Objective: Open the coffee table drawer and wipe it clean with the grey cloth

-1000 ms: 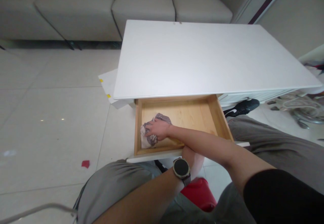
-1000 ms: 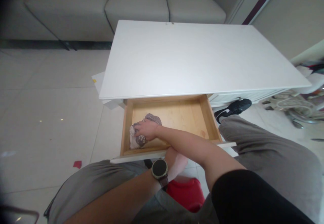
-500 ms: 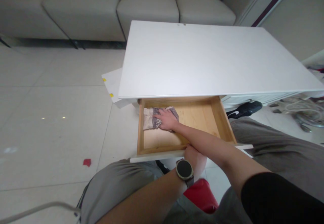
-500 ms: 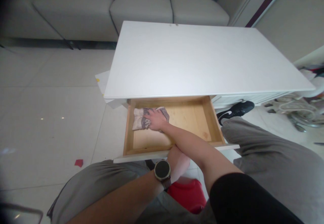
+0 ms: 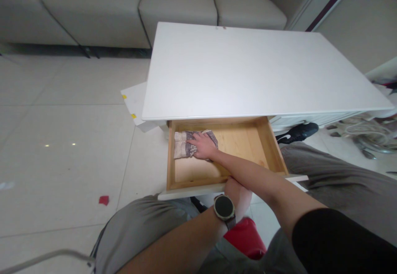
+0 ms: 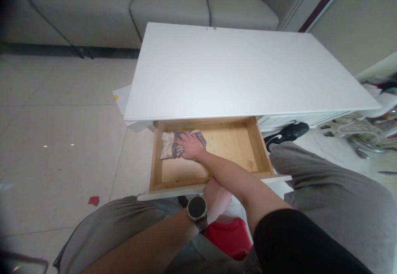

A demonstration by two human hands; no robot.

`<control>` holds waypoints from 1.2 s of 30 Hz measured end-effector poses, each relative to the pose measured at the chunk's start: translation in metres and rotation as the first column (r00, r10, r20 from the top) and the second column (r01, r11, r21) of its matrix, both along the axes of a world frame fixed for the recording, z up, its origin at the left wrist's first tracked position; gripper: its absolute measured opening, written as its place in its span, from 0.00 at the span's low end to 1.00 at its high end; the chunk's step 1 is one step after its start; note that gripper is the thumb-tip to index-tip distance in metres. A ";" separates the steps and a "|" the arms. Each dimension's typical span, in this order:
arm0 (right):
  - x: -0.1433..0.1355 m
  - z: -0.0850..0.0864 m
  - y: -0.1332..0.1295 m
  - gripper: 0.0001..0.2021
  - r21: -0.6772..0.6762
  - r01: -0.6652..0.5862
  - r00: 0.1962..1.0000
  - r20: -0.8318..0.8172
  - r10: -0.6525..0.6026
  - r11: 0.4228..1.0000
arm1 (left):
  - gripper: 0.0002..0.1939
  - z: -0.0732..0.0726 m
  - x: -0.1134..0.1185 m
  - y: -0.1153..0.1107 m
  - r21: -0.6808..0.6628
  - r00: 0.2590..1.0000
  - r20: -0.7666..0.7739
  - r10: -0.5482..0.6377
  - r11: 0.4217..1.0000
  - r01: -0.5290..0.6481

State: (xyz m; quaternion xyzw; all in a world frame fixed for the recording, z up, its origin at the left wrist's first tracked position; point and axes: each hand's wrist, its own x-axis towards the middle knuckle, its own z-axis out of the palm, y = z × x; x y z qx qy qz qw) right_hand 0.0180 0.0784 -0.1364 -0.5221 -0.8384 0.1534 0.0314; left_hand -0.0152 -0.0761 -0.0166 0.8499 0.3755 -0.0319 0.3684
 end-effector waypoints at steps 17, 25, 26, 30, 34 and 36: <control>0.001 -0.004 -0.001 0.32 0.048 0.010 1.000 -0.027 -0.008 0.999 | 0.18 -0.013 0.002 -0.007 0.077 0.998 0.058 0.000 0.997 -0.004; 0.002 -0.004 -0.001 0.31 0.054 0.010 1.000 -0.022 -0.008 0.998 | 0.18 -0.016 0.003 -0.007 0.092 0.998 0.067 0.005 0.996 -0.012; 0.001 -0.003 -0.001 0.31 0.052 0.009 1.000 -0.020 -0.008 0.999 | 0.18 -0.016 0.003 -0.007 0.094 0.998 0.068 0.007 0.996 -0.013; 0.001 -0.003 0.000 0.31 0.044 0.008 1.000 -0.014 -0.008 0.999 | 0.18 -0.012 0.003 -0.006 0.102 0.998 0.055 0.027 0.994 -0.032; 0.001 -0.002 0.000 0.31 0.039 0.007 1.000 -0.016 -0.006 0.999 | 0.17 -0.010 0.002 -0.006 0.100 0.998 0.052 0.025 0.995 -0.030; 0.001 -0.002 0.000 0.32 0.032 0.010 1.000 -0.018 -0.010 0.999 | 0.18 -0.011 0.003 -0.006 0.099 0.998 0.052 0.024 0.995 -0.029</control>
